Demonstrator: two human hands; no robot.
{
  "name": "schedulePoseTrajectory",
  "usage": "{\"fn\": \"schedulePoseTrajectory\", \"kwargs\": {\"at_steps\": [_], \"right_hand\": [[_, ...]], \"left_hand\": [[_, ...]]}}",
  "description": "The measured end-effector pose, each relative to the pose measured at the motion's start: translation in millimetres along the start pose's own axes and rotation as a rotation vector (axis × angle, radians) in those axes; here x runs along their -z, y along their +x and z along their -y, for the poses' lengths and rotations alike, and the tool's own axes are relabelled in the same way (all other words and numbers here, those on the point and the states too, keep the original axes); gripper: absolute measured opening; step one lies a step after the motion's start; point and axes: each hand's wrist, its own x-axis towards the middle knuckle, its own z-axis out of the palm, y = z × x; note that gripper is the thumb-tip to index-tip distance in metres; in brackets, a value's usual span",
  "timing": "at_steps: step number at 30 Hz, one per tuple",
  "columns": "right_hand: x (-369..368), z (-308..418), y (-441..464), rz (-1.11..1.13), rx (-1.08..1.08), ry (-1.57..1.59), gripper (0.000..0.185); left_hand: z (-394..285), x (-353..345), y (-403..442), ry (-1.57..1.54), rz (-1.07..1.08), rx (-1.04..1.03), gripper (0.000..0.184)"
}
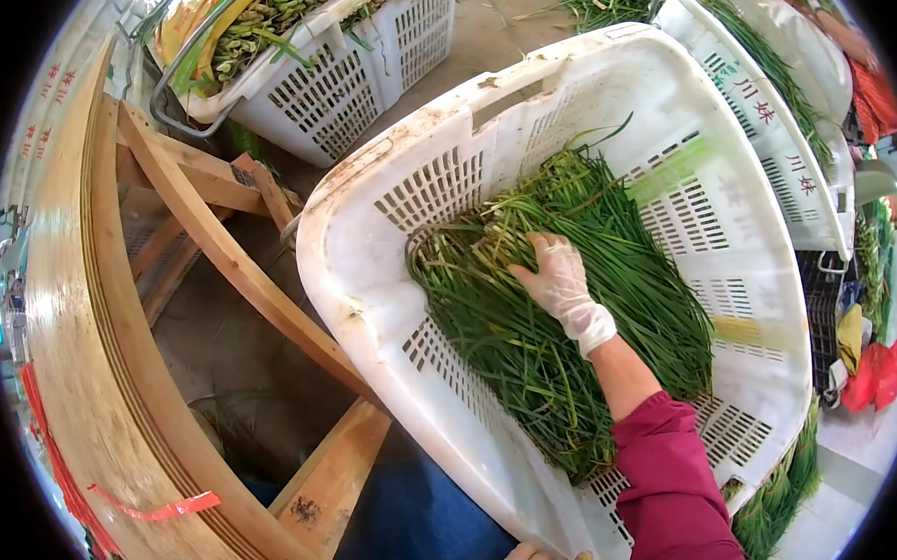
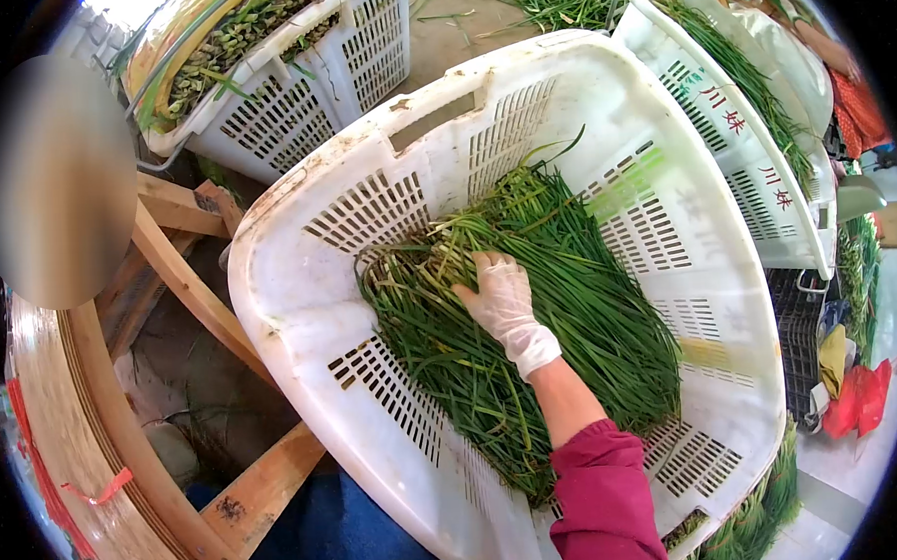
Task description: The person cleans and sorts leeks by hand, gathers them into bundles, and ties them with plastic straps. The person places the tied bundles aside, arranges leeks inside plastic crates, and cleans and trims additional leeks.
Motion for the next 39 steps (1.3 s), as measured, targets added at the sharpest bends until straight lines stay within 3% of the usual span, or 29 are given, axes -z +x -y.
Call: {"fn": "schedulePoseTrajectory", "kwargs": {"at_steps": [3,4,5,7,10,13,14,15,17,24,27,32,35,39], "right_hand": [[-3,0,18,-0.013,-0.129,-0.025,0.062],[-8,-15,27,-0.088,-0.135,0.07,0.062],[5,-20,36,-0.018,-0.274,0.349,0.059],[3,-44,56,-0.04,-0.306,0.544,0.056],[4,-55,59,-0.151,-0.139,0.269,0.046],[13,-16,41,-0.31,-0.034,-0.191,0.038],[2,-11,35,-0.45,0.108,-0.167,0.032],[-7,-8,31,-0.439,0.206,-0.044,0.038],[-21,3,30,-0.093,0.021,0.127,0.048],[-24,45,27,0.14,-0.146,-0.199,0.091],[-29,67,3,0.179,-0.041,-0.349,0.089],[-45,32,8,-0.073,-0.011,-0.435,0.079],[-10,21,27,-0.074,-0.06,-0.438,0.093],[16,7,65,0.232,-0.241,-0.354,0.113]], "left_hand": [[0,-1,-2,0.005,0.018,0.008,0.037],[0,-1,-3,0.011,0.027,0.01,0.037],[1,0,-3,0.019,0.021,0.011,0.037],[1,-1,-2,0.026,0.0,0.015,0.037],[1,-3,-3,-0.002,-0.009,0.019,0.037],[2,-3,-3,0.005,0.008,0.01,0.038],[3,-3,-3,0.002,0.005,0.014,0.038],[3,-4,-3,-0.002,0.004,0.019,0.038],[2,-8,-4,-0.009,0.002,0.022,0.039],[0,-7,-4,-0.01,0.002,0.02,0.04],[1,-3,-3,-0.007,-0.007,0.024,0.039],[2,-1,-4,-0.037,0.038,0.013,0.039],[4,3,-4,-0.066,0.094,0.003,0.039],[5,-4,-6,-0.03,0.076,-0.018,0.038]]}}
